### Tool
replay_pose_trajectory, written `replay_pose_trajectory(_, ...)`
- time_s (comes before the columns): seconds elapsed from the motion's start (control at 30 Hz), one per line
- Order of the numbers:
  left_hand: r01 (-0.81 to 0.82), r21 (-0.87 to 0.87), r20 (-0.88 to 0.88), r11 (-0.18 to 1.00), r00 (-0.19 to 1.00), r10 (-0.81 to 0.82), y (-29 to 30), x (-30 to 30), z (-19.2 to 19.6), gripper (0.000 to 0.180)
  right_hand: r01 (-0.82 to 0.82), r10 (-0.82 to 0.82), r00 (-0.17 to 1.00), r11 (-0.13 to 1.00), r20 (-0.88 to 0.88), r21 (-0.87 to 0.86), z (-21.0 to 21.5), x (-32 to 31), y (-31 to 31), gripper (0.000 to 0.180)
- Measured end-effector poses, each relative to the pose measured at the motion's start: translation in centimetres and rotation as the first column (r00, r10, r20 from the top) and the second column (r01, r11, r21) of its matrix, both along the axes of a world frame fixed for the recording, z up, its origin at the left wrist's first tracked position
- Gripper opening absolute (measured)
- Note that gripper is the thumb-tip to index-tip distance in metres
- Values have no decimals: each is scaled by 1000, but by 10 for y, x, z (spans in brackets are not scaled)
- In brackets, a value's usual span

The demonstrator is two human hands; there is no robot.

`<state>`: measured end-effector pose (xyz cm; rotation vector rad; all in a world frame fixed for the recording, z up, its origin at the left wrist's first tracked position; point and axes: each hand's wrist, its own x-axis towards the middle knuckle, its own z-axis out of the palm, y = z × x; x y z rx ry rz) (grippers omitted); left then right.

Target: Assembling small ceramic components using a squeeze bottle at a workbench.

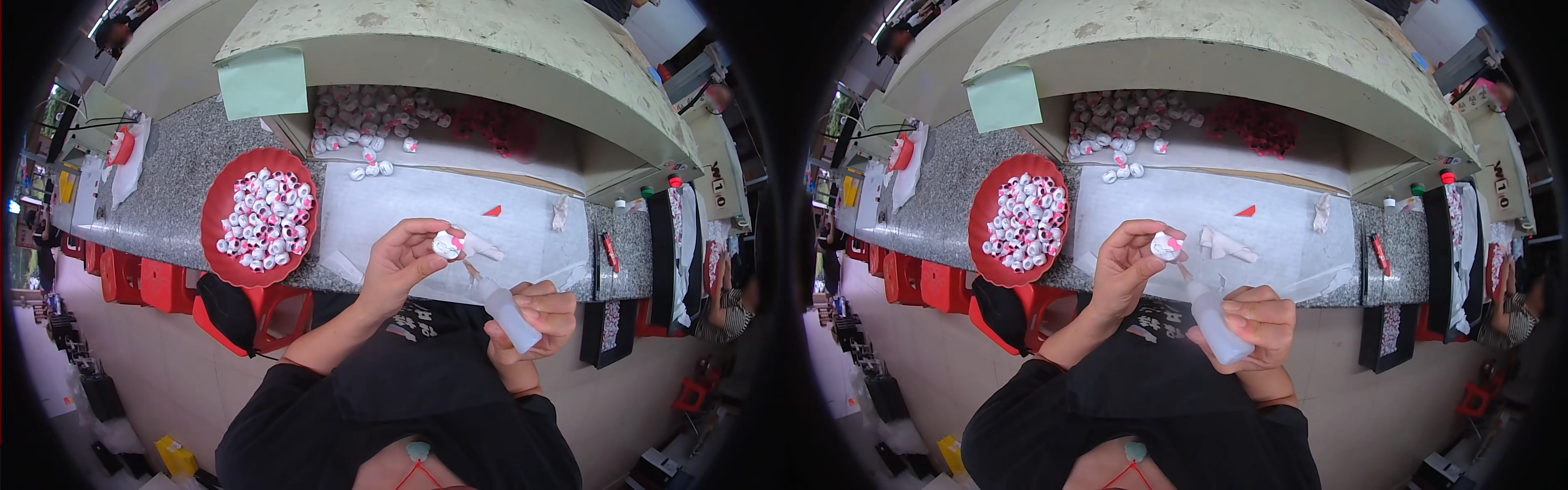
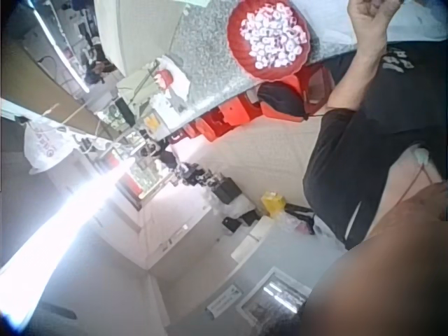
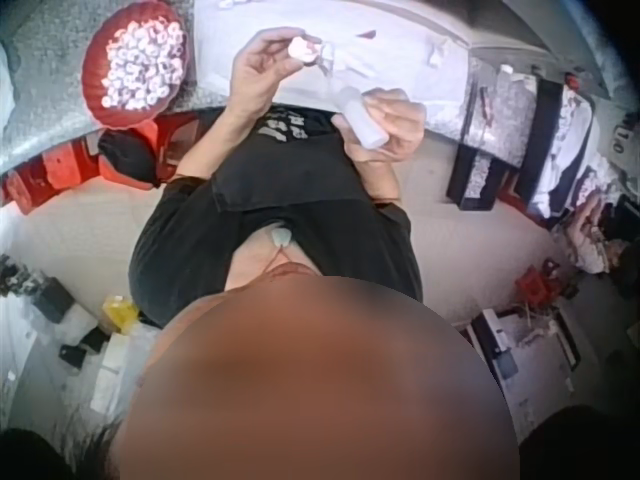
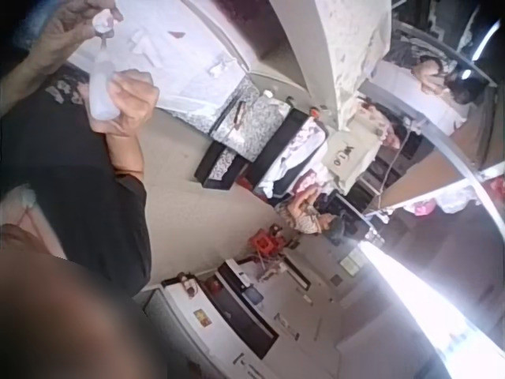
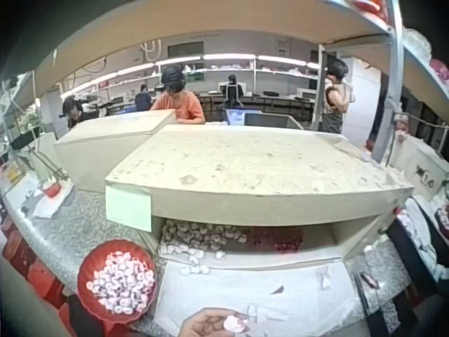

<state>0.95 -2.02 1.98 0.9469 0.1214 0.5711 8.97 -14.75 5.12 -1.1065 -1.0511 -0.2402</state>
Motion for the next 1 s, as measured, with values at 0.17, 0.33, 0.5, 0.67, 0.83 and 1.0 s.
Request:
replay_pose_trajectory(0.17,17,0,-17,1000,1000,-17,-1,0,1,33,-10,11,1000,1000,12,-17,0,0,-1,37)
replay_pose_trajectory(0.33,14,6,-23,1000,1000,-14,-1,0,2,33,-21,21,1000,999,13,-24,0,-1,-1,37)
replay_pose_trajectory(0.5,2,75,-18,997,1000,0,-2,-1,0,33,-9,9,1000,999,12,-40,1,0,-2,38)
replay_pose_trajectory(0.67,-49,296,19,954,999,45,1,0,-3,32,-12,12,1000,1000,-5,-22,0,-2,1,38)
replay_pose_trajectory(0.83,-52,299,-35,953,997,66,1,-2,-2,32,-27,29,999,996,23,-88,-1,-1,-2,39)
replay_pose_trajectory(1.0,-92,355,-5,930,995,100,4,-2,-3,31,31,-28,999,988,20,-154,0,1,-5,39)
